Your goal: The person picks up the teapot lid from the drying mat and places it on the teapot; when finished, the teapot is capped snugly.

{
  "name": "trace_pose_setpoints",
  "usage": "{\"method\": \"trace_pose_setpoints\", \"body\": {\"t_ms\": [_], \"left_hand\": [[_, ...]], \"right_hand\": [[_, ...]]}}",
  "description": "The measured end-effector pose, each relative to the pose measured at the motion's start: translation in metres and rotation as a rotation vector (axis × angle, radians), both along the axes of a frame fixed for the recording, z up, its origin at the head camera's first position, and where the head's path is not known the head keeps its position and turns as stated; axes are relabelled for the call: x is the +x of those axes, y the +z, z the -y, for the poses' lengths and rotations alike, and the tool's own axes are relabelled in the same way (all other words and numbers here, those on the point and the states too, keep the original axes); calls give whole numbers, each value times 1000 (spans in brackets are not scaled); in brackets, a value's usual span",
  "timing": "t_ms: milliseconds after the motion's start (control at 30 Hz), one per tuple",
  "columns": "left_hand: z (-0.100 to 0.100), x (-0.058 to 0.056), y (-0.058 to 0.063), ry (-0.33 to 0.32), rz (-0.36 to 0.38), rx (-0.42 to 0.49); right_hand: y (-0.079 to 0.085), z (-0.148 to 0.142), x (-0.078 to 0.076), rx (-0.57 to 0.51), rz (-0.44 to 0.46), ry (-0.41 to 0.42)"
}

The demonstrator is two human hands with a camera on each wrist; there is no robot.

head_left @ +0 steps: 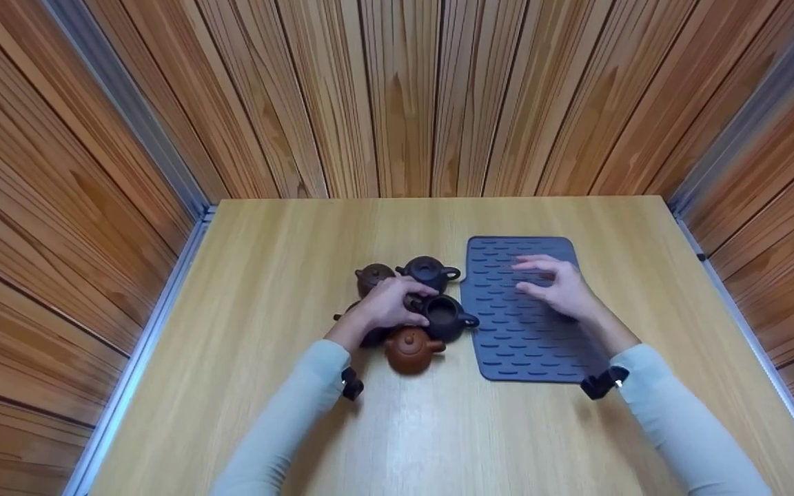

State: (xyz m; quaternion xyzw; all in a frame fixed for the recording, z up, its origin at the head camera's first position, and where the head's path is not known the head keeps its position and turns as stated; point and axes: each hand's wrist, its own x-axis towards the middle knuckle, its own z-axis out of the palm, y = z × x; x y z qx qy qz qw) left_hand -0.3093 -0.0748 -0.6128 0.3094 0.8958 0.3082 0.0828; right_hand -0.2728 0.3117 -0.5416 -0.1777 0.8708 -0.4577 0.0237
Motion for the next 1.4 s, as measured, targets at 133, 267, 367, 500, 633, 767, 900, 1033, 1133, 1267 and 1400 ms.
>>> {"method": "trace_pose_setpoints", "body": {"t_ms": [133, 267, 367, 500, 633, 767, 900, 1033, 1133, 1267, 1400], "left_hand": [[-1, -3, -1, -2, -7, -29], [-2, -1, 3, -7, -4, -41], [-3, 1, 4, -6, 0, -49], [-5, 3, 5, 1, 7, -47], [-6, 16, 25, 7, 31, -42], [-9, 33, 53, 21, 65, -53], [-10, 37, 60, 26, 75, -61], [-8, 31, 51, 22, 62, -55], [-8, 26, 42, 18, 50, -43], [-7, 15, 23, 21, 43, -37], [-5, 4, 4, 30, 37, -56]], "right_hand": [[1, -12, 4, -9, -14, -15], [1, -25, 9, 5, -37, -29], [1, -35, 13, 18, -40, -34], [1, -49, 17, 29, -23, -38], [-3, -63, 20, 36, 6, -36], [-10, -74, 22, 61, 21, -30], [-18, -82, 26, 64, 8, -27], [-24, -84, 28, 49, 24, -30], [-28, -84, 29, 36, 39, -48], [-33, -85, 29, -10, 39, -77], [-37, -86, 29, -42, 36, -92]]}}
